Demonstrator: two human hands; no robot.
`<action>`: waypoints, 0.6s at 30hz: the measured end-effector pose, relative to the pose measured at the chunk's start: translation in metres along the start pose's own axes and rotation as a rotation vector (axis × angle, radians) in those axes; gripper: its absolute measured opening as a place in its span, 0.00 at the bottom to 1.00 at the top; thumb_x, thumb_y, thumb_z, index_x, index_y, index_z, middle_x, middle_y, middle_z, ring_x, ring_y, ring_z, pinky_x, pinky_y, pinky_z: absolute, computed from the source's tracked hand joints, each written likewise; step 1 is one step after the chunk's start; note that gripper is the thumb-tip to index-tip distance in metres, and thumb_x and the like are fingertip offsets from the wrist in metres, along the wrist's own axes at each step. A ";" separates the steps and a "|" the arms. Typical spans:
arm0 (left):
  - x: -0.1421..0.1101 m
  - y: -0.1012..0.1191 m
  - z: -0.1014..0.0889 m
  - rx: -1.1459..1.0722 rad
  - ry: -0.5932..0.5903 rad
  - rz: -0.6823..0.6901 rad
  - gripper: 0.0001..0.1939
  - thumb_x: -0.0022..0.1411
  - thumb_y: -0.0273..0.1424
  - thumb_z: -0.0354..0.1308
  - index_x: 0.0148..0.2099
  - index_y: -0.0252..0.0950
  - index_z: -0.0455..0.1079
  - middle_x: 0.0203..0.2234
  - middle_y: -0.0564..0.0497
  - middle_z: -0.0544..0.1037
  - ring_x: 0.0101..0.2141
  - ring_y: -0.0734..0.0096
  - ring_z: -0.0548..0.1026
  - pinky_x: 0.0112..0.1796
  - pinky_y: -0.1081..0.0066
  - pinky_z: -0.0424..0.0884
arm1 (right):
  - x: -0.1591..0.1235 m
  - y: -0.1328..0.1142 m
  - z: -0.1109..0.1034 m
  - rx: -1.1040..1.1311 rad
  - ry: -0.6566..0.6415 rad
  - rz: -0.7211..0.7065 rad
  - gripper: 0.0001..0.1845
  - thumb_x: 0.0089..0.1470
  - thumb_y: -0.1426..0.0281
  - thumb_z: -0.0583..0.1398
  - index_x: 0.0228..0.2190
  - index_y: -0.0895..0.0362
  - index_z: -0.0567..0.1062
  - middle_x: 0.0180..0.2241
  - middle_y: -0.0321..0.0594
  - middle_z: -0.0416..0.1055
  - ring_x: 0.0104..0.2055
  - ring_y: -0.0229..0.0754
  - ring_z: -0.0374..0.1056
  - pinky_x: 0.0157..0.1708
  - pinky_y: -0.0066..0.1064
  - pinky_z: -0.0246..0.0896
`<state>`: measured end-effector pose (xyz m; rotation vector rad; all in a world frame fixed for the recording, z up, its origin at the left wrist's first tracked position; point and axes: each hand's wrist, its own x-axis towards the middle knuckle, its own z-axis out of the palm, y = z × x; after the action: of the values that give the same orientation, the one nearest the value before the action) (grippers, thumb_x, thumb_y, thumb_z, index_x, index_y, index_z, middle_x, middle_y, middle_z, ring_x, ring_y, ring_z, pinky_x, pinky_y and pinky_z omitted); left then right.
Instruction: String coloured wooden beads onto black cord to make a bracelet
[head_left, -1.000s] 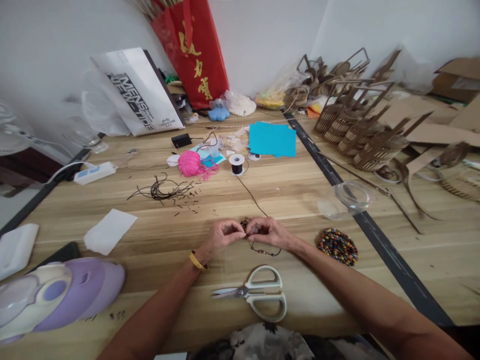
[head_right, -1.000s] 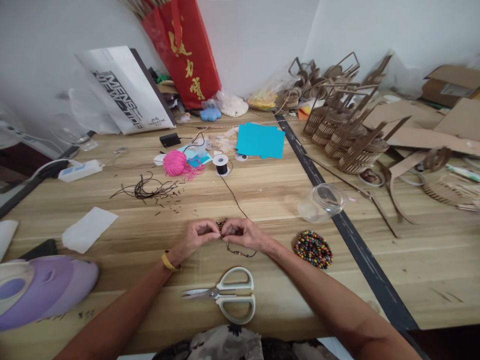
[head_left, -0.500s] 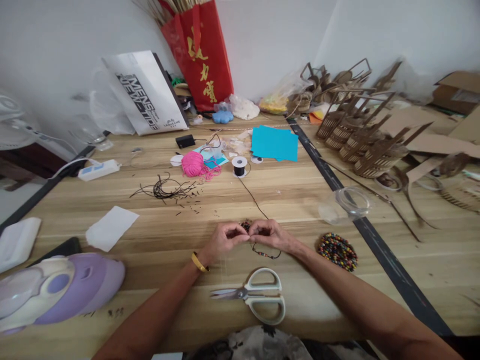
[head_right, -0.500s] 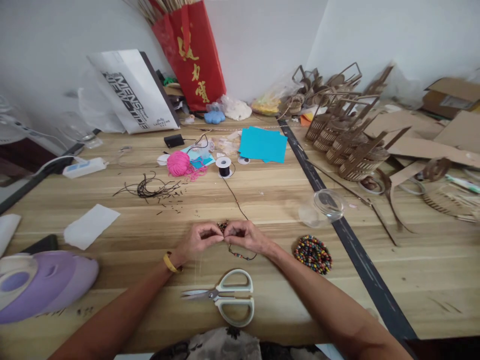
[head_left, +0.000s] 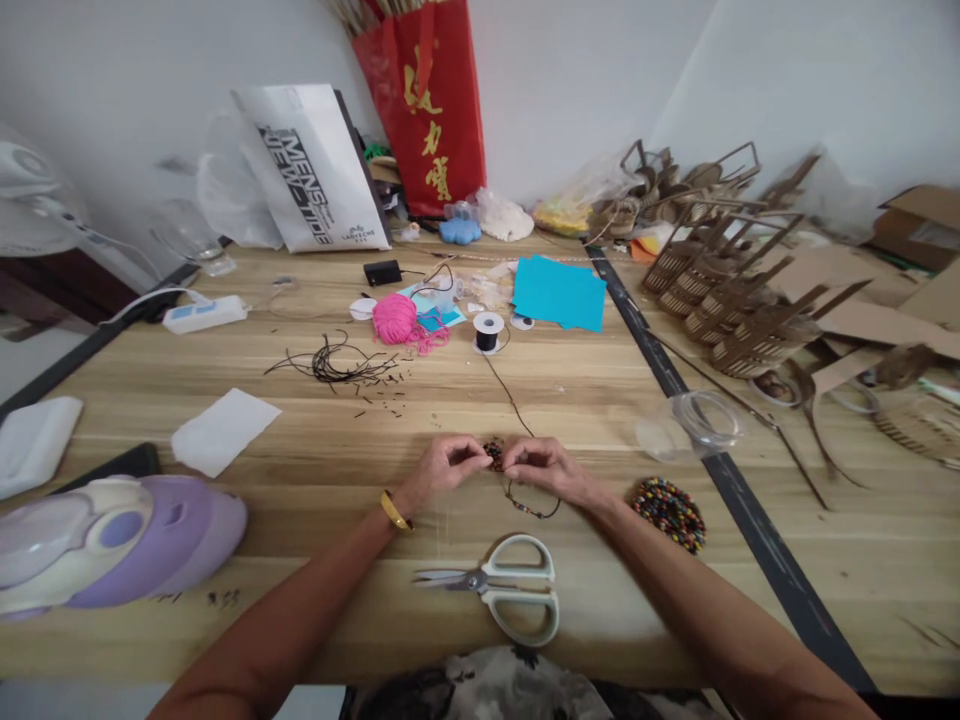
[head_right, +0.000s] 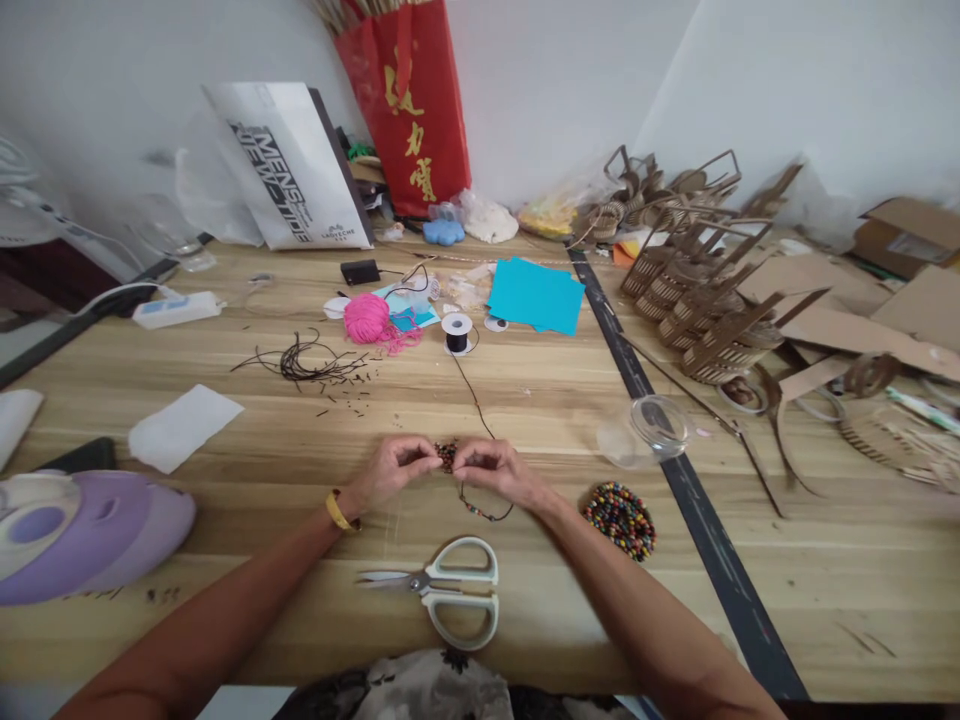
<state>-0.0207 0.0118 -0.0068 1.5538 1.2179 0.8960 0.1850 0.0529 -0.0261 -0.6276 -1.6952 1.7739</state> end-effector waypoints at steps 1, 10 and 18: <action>0.000 0.000 -0.001 -0.009 0.021 0.004 0.12 0.56 0.34 0.59 0.27 0.30 0.71 0.20 0.53 0.71 0.23 0.77 0.64 0.26 0.76 0.59 | 0.000 -0.001 -0.003 0.079 -0.010 0.011 0.11 0.48 0.65 0.66 0.27 0.61 0.75 0.26 0.35 0.66 0.22 0.30 0.58 0.20 0.22 0.54; 0.004 -0.008 -0.005 -0.060 0.096 0.023 0.11 0.57 0.33 0.58 0.29 0.29 0.71 0.22 0.52 0.74 0.25 0.76 0.68 0.28 0.76 0.64 | -0.004 0.007 -0.016 0.416 -0.119 0.178 0.14 0.40 0.67 0.71 0.23 0.62 0.73 0.18 0.32 0.67 0.15 0.27 0.58 0.13 0.18 0.52; 0.006 -0.006 -0.004 0.155 0.108 0.154 0.05 0.57 0.28 0.59 0.32 0.31 0.73 0.27 0.49 0.75 0.30 0.72 0.72 0.32 0.73 0.67 | 0.000 0.004 -0.012 0.406 0.010 0.216 0.13 0.38 0.67 0.71 0.24 0.61 0.74 0.16 0.30 0.67 0.13 0.27 0.59 0.14 0.18 0.56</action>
<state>-0.0246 0.0185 -0.0119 1.7610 1.2824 1.0164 0.1934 0.0615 -0.0315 -0.6504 -1.2401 2.1824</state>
